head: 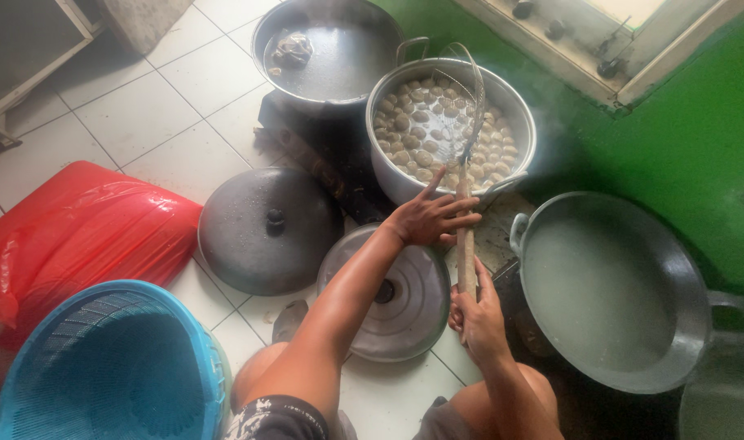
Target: The person sits on the floor and stirs a large pot of boiling round dumplings with a long-handled wire skimmer. The person maintains a steady stirring motion to keep the dumplings from sticking together.
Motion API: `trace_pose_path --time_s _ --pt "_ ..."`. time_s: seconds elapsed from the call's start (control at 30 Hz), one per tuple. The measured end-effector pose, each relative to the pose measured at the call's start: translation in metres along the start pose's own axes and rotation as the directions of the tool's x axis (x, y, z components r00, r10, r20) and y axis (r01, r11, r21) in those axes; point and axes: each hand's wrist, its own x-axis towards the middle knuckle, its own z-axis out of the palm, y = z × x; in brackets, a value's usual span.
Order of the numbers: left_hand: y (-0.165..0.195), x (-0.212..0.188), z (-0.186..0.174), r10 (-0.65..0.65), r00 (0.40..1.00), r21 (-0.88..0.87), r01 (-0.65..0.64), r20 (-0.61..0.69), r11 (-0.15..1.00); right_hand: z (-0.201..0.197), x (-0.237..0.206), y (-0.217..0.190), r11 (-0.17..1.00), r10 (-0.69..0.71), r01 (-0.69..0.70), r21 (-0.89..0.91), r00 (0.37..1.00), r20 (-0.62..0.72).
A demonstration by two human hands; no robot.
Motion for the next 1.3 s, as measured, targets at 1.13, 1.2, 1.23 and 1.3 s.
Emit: trace_pose_path --time_s 1.13,1.2,1.23,1.3 --pt "0.0022 -0.0013 -0.0014 -0.019 0.999 0.012 0.019 0.042 1.000 0.0019 -0.0032 -0.0057 0.999 0.015 -0.016 0.037 1.000 0.027" --pt "0.0019 -0.0014 -0.0017 -0.019 0.999 0.005 0.019 0.049 1.000 0.0020 -0.0030 -0.0063 0.999 0.022 -0.023 0.040 0.999 0.028" --pt "0.0015 -0.0015 -0.0017 -0.016 0.999 0.000 0.016 0.046 1.000 0.0020 -0.0025 -0.0064 0.999 0.026 -0.027 0.034 0.999 0.023" --pt "0.0014 -0.0022 -0.0019 -0.009 0.999 -0.009 0.010 0.041 1.000 0.0015 -0.0026 -0.0058 0.999 0.029 -0.030 0.040 0.999 0.022"
